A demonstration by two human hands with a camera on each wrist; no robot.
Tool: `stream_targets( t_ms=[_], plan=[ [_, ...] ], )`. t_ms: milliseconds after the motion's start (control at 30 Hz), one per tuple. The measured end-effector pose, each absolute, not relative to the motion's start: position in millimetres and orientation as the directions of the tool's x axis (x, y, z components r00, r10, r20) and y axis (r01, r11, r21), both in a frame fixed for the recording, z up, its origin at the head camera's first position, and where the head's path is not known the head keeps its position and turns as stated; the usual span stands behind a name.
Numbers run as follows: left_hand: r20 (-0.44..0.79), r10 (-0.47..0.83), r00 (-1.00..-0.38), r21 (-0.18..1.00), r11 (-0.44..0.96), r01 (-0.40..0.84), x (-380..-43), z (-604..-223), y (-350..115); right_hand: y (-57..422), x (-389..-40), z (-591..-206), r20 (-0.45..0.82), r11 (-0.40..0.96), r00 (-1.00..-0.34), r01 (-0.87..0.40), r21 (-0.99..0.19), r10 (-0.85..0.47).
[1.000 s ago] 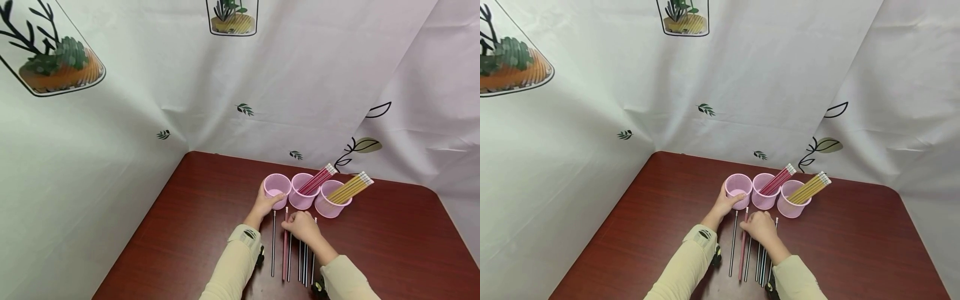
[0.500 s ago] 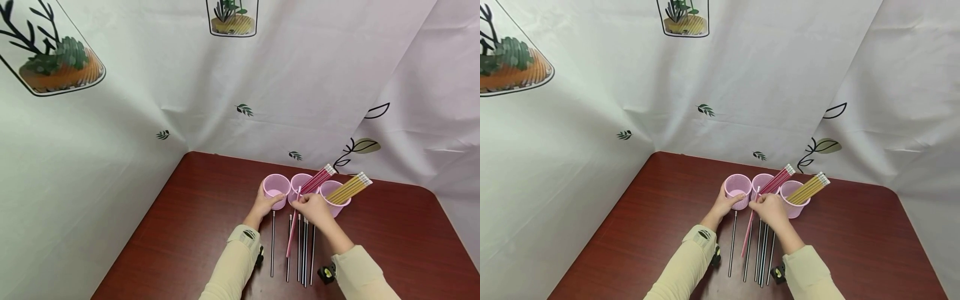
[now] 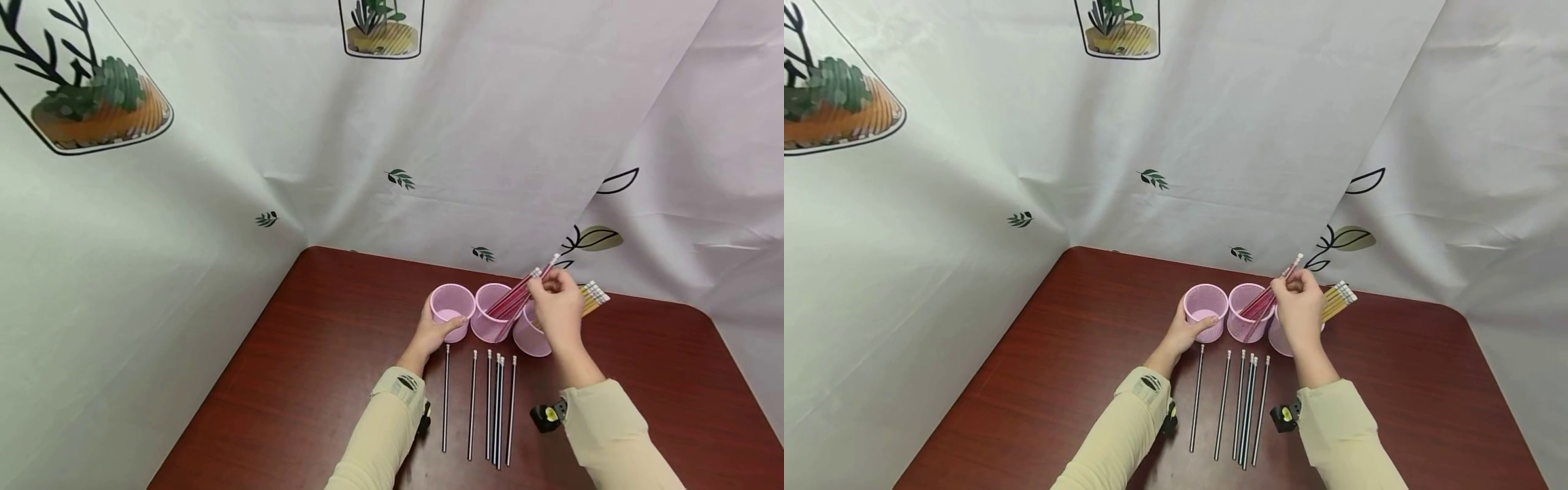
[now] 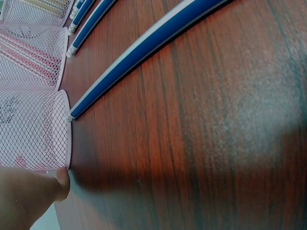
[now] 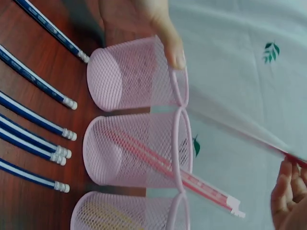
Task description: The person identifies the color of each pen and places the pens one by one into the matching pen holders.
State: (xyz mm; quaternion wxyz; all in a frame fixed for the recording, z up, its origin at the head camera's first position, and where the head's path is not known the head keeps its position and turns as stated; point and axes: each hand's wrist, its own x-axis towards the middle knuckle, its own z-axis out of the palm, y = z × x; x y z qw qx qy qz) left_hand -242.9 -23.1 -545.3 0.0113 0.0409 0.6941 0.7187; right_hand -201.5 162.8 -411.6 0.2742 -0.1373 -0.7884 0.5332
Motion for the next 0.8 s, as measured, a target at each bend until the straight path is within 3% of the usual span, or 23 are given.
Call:
stream_targets(
  t_ms=[133,200,400,800],
  plan=[
    [0.045,0.077,-0.996,0.998,-0.045,0.041,-244,-545,-23,169,-205,-418,0.292,0.235,-0.780,-0.190,-0.953,0.554],
    [0.040,0.083,-0.996,0.998,-0.054,0.036,-244,-545,-23,173,-206,-424,0.292,0.222,-0.765,-0.198,-0.955,0.574],
    [0.036,0.090,-0.995,0.997,-0.065,0.030,-245,-545,-23,182,-205,-443,0.305,0.339,-0.741,-0.112,-0.934,0.598],
    [0.025,0.076,-0.997,0.999,-0.040,0.022,-245,-547,-22,183,-208,-458,0.216,0.509,-0.815,0.110,-0.854,0.537]
  ],
)
